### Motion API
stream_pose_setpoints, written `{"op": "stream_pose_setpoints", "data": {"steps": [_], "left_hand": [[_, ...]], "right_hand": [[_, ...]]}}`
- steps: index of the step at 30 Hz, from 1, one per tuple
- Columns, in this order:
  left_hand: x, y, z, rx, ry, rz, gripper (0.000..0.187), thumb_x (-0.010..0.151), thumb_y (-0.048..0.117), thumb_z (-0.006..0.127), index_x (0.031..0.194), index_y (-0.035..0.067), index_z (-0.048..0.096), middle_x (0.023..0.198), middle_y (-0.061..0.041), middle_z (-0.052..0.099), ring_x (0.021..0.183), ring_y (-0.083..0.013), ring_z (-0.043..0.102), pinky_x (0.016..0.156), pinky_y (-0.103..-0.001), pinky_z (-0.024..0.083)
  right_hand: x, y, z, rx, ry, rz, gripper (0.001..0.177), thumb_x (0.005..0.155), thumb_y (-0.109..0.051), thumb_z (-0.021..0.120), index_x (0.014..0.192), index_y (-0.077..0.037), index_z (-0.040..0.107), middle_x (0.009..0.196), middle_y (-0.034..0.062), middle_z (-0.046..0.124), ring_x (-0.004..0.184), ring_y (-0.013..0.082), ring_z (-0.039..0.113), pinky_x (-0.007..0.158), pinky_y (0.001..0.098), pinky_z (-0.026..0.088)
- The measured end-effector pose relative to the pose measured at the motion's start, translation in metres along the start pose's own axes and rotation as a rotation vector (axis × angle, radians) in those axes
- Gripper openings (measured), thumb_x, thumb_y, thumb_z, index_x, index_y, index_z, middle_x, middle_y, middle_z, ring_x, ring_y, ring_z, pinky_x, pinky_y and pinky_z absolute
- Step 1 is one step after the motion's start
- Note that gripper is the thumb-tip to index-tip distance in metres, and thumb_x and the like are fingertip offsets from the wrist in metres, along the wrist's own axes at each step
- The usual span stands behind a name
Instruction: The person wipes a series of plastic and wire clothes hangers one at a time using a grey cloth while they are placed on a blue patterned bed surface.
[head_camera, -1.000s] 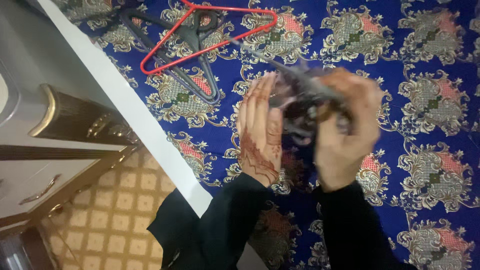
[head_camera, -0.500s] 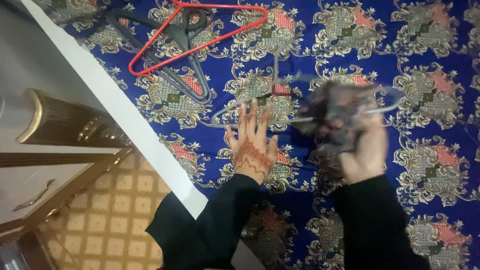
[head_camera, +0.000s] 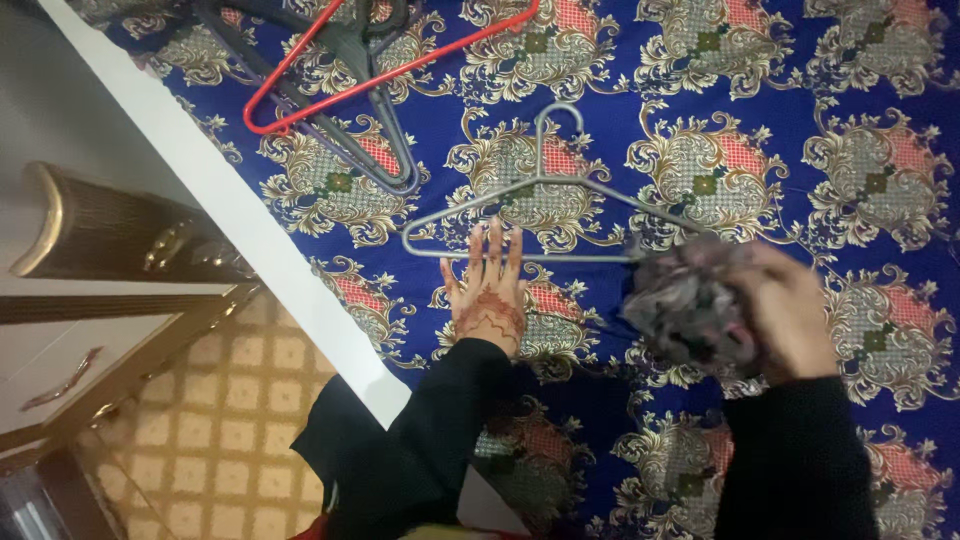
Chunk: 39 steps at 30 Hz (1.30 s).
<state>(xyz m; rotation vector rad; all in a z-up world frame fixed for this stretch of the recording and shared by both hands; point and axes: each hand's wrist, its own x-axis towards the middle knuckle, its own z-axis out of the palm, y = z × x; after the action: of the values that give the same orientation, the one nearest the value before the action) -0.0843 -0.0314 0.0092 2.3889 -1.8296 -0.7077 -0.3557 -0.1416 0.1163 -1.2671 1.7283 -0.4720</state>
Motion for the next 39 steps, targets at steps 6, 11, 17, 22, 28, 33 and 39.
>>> {"op": "stream_pose_setpoints", "data": {"steps": [6,11,17,22,28,33,39], "left_hand": [[-0.001,-0.003,-0.011,-0.026,-0.020,0.036,0.077,0.102,0.033,0.047,0.163,0.024,0.001,0.171,-0.004,-0.008,0.157,-0.0268,-0.008,0.119,-0.067,0.000],[-0.006,-0.020,-0.019,0.029,-0.123,-0.023,0.092,0.088,0.015,0.061,0.167,0.026,0.016,0.178,-0.010,0.003,0.163,-0.0283,0.005,0.128,-0.048,0.014],[-0.009,-0.079,-0.019,-0.072,0.415,-0.083,0.079,0.096,0.032,0.062,0.161,0.013,0.020,0.169,-0.017,0.013,0.155,-0.0383,0.014,0.121,-0.057,0.014],[-0.002,-0.094,-0.004,-0.047,0.372,-0.043,0.077,0.102,0.039,0.053,0.164,0.010,0.018,0.171,-0.014,0.013,0.158,-0.0295,0.014,0.127,-0.048,0.014],[0.000,-0.098,-0.004,0.358,0.262,-0.073,0.075,0.103,0.035,0.048,0.165,0.010,0.016,0.173,-0.009,0.013,0.158,-0.0234,0.013,0.125,-0.043,0.014],[-0.004,-0.101,-0.005,0.443,0.222,-0.077,0.078,0.100,0.036,0.048,0.166,0.011,0.015,0.173,-0.005,0.012,0.158,-0.0210,0.012,0.125,-0.041,0.012],[0.000,-0.100,-0.001,0.121,0.310,-0.060,0.077,0.103,0.049,0.043,0.164,0.010,0.017,0.172,-0.005,0.012,0.158,-0.0218,0.012,0.126,-0.043,0.012]], "right_hand": [[-0.022,-0.022,0.004,0.350,0.191,-0.353,0.009,0.098,-0.001,0.063,0.097,-0.009,0.059,0.088,-0.0030,0.058,0.074,0.0052,0.052,0.067,0.0221,0.041],[-0.032,-0.027,0.031,0.217,0.380,-0.516,0.002,0.102,-0.006,0.064,0.100,-0.006,0.064,0.089,-0.0034,0.058,0.082,0.0071,0.052,0.075,0.0222,0.041],[-0.005,0.001,0.082,-0.160,0.181,-0.513,0.046,0.088,0.006,0.055,0.132,-0.006,0.059,0.103,0.0062,0.065,0.088,0.0162,0.062,0.080,0.0294,0.050],[-0.019,0.012,0.166,-0.735,0.232,-0.642,0.045,0.067,-0.004,0.072,0.111,-0.012,0.071,0.118,0.0175,0.059,0.109,0.0370,0.053,0.089,0.0477,0.042],[-0.043,-0.022,0.276,-0.709,-0.069,-0.773,0.052,0.080,0.004,0.064,0.132,-0.002,0.061,0.114,0.0128,0.061,0.106,0.0285,0.060,0.093,0.0392,0.050],[-0.040,-0.028,0.265,-0.739,-0.046,-0.966,0.048,0.071,-0.007,0.073,0.119,-0.008,0.069,0.108,0.0135,0.063,0.094,0.0291,0.060,0.076,0.0412,0.052],[0.001,0.018,0.158,-0.845,0.135,-0.788,0.021,0.081,-0.010,0.077,0.102,-0.010,0.075,0.113,0.0123,0.068,0.105,0.0280,0.062,0.094,0.0450,0.053]]}}
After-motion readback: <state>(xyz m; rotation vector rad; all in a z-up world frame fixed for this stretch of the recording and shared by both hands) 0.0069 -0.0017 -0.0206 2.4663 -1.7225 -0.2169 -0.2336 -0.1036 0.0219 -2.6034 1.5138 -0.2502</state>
